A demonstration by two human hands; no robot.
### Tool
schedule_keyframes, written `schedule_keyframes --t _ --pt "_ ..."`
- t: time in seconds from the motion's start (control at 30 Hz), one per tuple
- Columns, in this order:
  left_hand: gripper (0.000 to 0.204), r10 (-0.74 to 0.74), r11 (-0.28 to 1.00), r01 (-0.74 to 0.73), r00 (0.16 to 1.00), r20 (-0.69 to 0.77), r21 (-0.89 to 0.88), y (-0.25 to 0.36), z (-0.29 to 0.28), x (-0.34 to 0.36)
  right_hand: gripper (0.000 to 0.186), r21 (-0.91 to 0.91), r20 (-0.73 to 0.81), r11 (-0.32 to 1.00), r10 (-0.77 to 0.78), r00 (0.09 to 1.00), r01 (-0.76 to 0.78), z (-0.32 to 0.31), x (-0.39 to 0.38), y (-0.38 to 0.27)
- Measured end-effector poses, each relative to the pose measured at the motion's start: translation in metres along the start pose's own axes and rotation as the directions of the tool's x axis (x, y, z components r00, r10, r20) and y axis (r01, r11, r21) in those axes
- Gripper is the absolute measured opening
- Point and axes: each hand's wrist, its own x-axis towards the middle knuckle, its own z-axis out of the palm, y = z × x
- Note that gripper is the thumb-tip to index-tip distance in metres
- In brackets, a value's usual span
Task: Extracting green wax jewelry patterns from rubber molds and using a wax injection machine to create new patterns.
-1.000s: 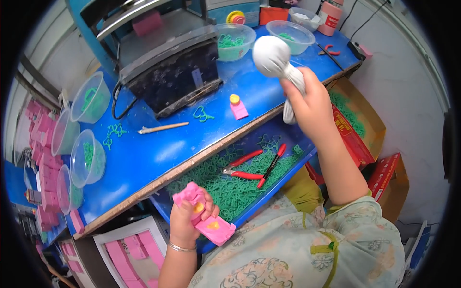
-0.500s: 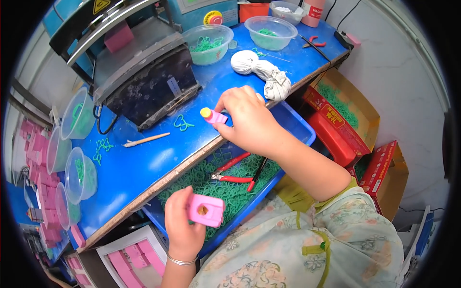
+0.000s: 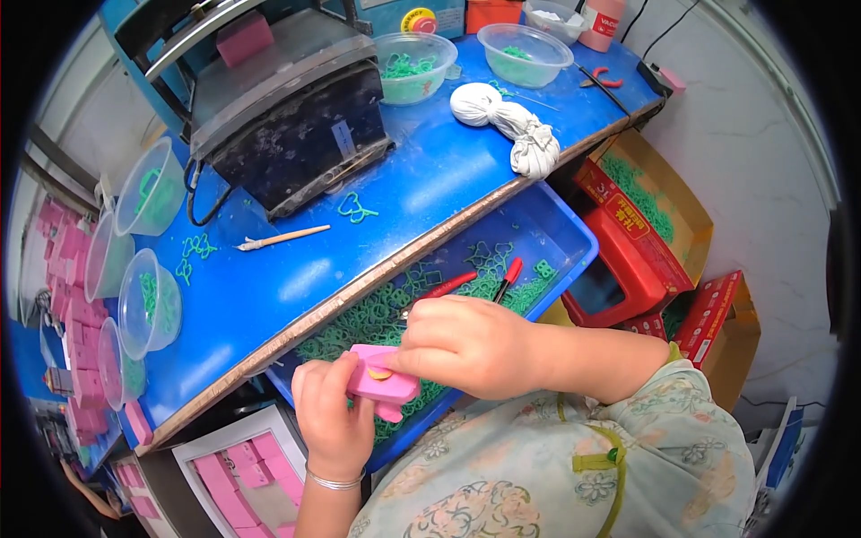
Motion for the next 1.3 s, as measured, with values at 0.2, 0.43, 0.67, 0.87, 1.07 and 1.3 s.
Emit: schedule_keyframes --t 0.2,0.43,0.67,0.87,1.07,1.3 --pt "0.045 0.069 0.994 -0.077 0.992 0.105 0.077 0.0 0.004 0.002 0.031 -0.011 0.025 0.999 -0.053 0.998 0.053 0.007 0.004 -0.003" --pt "0.035 -0.066 0.983 0.101 0.973 0.22 -0.153 0.006 0.008 0.004 0.031 -0.165 -0.201 0.97 0.144 0.969 -0.179 0.035 0.0 -0.01" --pt "0.026 -0.126 0.888 0.273 0.918 0.375 -0.37 0.011 0.015 0.0 0.026 0.12 0.041 0.87 0.478 0.878 -0.479 0.042 0.011 0.012" --pt "0.02 -0.504 0.211 0.694 0.681 0.532 -0.688 0.003 0.02 -0.008 0.024 0.65 0.434 0.246 0.655 0.618 -0.719 0.035 0.008 0.022" --pt "0.024 -0.416 0.238 0.605 0.77 0.483 -0.759 0.001 0.011 -0.008 0.017 0.834 0.477 -0.087 0.607 0.635 -0.544 0.031 -0.001 0.017" --pt "0.02 -0.58 0.134 0.599 0.693 0.428 -0.79 0.007 0.01 -0.002 0.024 0.902 0.353 -0.024 0.616 0.705 -0.43 0.036 -0.008 0.004"
